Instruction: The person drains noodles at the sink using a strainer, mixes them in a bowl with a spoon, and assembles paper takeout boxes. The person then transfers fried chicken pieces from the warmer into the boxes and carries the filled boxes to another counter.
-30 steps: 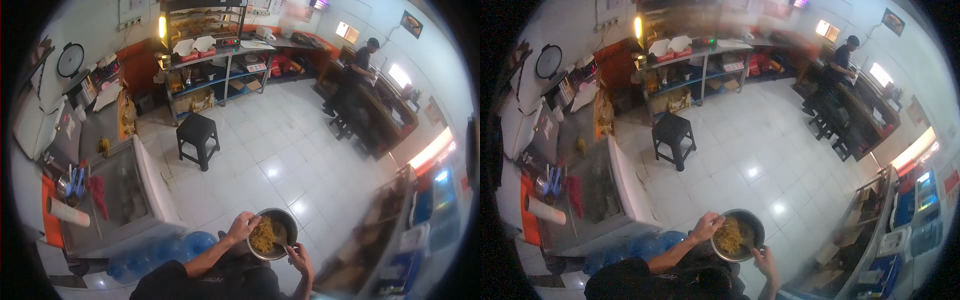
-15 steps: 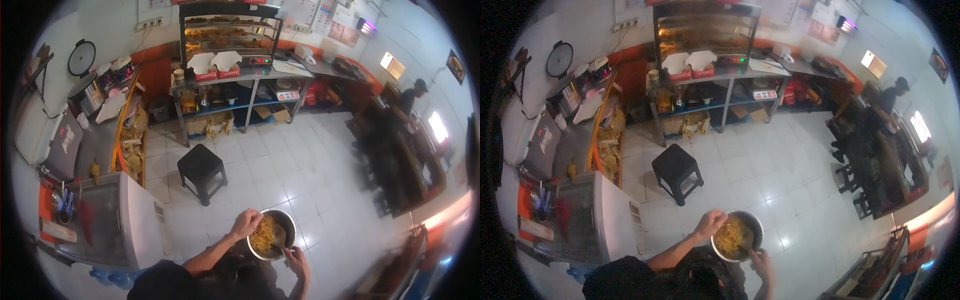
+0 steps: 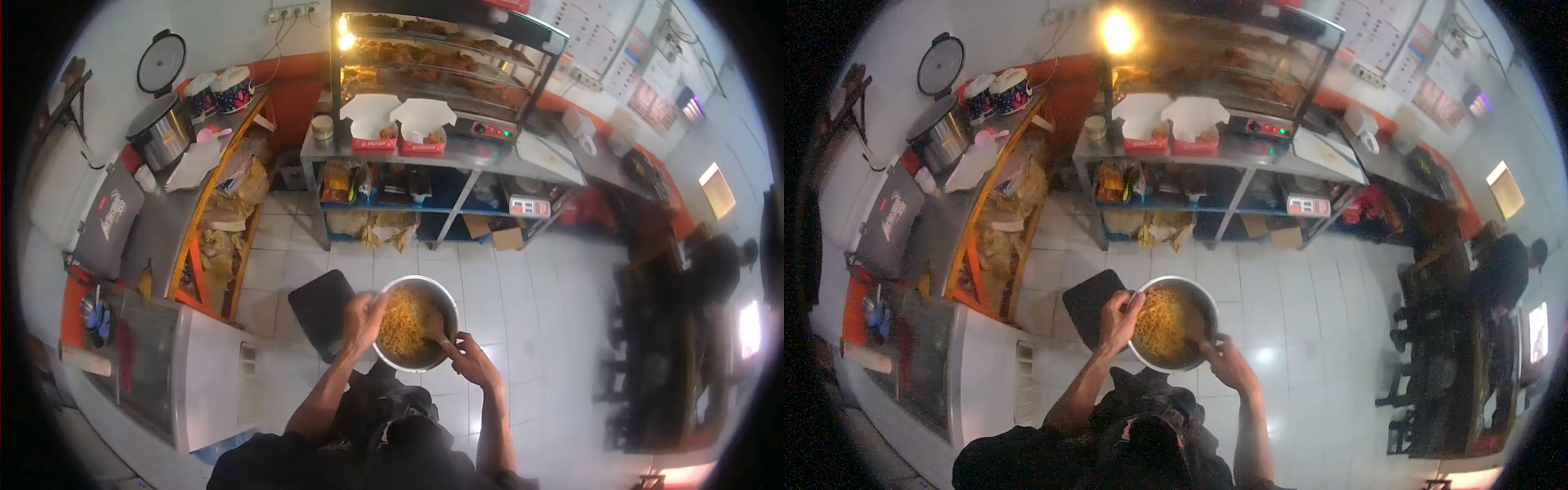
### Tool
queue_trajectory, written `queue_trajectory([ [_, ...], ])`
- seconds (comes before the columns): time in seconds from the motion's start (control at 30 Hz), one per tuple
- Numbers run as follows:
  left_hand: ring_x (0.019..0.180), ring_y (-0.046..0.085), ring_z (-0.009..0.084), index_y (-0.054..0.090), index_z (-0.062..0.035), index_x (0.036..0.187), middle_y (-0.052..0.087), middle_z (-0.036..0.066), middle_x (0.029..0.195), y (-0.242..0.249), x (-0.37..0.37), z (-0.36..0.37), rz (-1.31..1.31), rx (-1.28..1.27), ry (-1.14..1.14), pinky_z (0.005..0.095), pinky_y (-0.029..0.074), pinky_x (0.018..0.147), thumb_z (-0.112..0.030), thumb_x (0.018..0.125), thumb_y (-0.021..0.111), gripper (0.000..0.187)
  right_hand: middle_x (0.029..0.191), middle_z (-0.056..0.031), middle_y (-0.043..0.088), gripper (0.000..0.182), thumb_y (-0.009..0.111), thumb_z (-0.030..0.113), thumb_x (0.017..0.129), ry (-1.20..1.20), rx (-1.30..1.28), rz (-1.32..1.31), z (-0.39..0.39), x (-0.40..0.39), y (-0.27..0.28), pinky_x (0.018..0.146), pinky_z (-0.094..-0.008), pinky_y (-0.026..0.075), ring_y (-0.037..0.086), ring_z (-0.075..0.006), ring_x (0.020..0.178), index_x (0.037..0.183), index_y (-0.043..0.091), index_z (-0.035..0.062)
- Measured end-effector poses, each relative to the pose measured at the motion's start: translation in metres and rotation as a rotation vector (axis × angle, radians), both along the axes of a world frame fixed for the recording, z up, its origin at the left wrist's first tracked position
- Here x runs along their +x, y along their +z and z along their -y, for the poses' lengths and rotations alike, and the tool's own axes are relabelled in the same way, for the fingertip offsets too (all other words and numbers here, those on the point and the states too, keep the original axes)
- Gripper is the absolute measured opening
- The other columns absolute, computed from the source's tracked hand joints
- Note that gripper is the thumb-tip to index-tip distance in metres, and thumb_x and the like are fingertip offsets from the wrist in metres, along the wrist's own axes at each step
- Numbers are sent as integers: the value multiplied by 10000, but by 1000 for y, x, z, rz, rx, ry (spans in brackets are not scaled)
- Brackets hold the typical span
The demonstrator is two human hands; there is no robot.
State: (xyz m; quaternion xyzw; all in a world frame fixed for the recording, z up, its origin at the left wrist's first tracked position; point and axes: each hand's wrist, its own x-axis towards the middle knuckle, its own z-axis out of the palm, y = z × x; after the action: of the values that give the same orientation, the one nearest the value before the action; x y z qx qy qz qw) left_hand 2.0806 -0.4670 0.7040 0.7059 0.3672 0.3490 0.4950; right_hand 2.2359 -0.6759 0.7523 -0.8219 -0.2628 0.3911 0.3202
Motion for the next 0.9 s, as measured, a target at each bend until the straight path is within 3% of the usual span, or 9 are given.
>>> queue_trajectory([
  [0.23, 658, 474, 113, 651, 26, 870, 523, 38, 702, -7, 112, -144, 31, 79, 156, 320, 400, 599, -238, 960, 656, 279, 989, -176, 711, 687, 576, 471, 972, 233, -3, -108, -164, 146, -7, 669, -335, 525, 634, -184, 733, 1393, 411, -48],
  [0.3, 647, 450, 109, 634, 27, 851, 494, 29, 688, 6, 132, -173, 21, 109, 245, 321, 385, 586, -237, 959, 657, 286, 992, -189, 723, 610, 557, 450, 986, 260, -22, -21, -206, 175, -10, 760, -378, 526, 678, -239, 834, 1381, 449, -2],
  [0.33, 759, 586, 213, 667, 54, 906, 649, 148, 838, 12, 137, -187, -27, 36, 258, 339, 462, 711, -203, 932, 669, 258, 977, -191, 726, 593, 552, 440, 988, 300, -11, -59, -227, 188, -5, 768, -390, 526, 689, -263, 836, 1379, 454, 4],
  [0.37, 759, 586, 211, 668, 54, 911, 651, 148, 841, 16, 144, -203, -49, 46, 295, 338, 464, 713, -201, 931, 671, 256, 963, -193, 728, 577, 548, 431, 991, 340, 0, -94, -247, 203, -1, 775, -402, 526, 700, -287, 838, 1377, 459, 11],
  [0.47, 724, 539, 179, 637, 57, 864, 610, 113, 784, 21, 180, -252, -72, 80, 432, 324, 446, 692, -195, 934, 675, 265, 824, -151, 723, 539, 528, 366, 1006, 484, -37, 15, -325, 253, 1, 648, -355, 517, 670, -226, 710, 1416, 431, 30],
  [0.57, 687, 458, 146, 574, 51, 793, 524, 73, 721, 17, 203, -307, -56, 84, 572, 311, 407, 650, -202, 942, 676, 312, 802, -184, 711, 493, 518, 289, 1005, 638, 106, 154, -400, 297, -25, 681, -410, 523, 706, -297, 770, 1421, 421, 43],
  [0.6, 677, 397, 125, 526, 38, 758, 453, 49, 698, 14, 216, -328, -14, 113, 618, 298, 370, 623, -208, 949, 673, 345, 841, -207, 707, 431, 512, 218, 996, 667, 184, 281, -427, 312, -39, 737, -467, 516, 699, -377, 835, 1392, 461, 57],
  [0.73, 655, 405, 150, 529, 35, 766, 471, 59, 700, 34, 266, -408, 14, 263, 791, 310, 373, 607, -207, 958, 659, 336, 1007, -252, 682, 348, 494, 149, 983, 787, 275, 307, -537, 362, -6, 850, -497, 487, 647, -429, 967, 1313, 554, 59],
  [0.9, 640, 468, 216, 563, 30, 806, 522, 102, 743, 60, 325, -494, 111, 407, 916, 340, 401, 619, -193, 970, 634, 286, 959, -275, 671, 385, 554, 61, 909, 876, 512, 449, -651, 407, 24, 780, -499, 520, 663, -435, 903, 1294, 558, 43],
])
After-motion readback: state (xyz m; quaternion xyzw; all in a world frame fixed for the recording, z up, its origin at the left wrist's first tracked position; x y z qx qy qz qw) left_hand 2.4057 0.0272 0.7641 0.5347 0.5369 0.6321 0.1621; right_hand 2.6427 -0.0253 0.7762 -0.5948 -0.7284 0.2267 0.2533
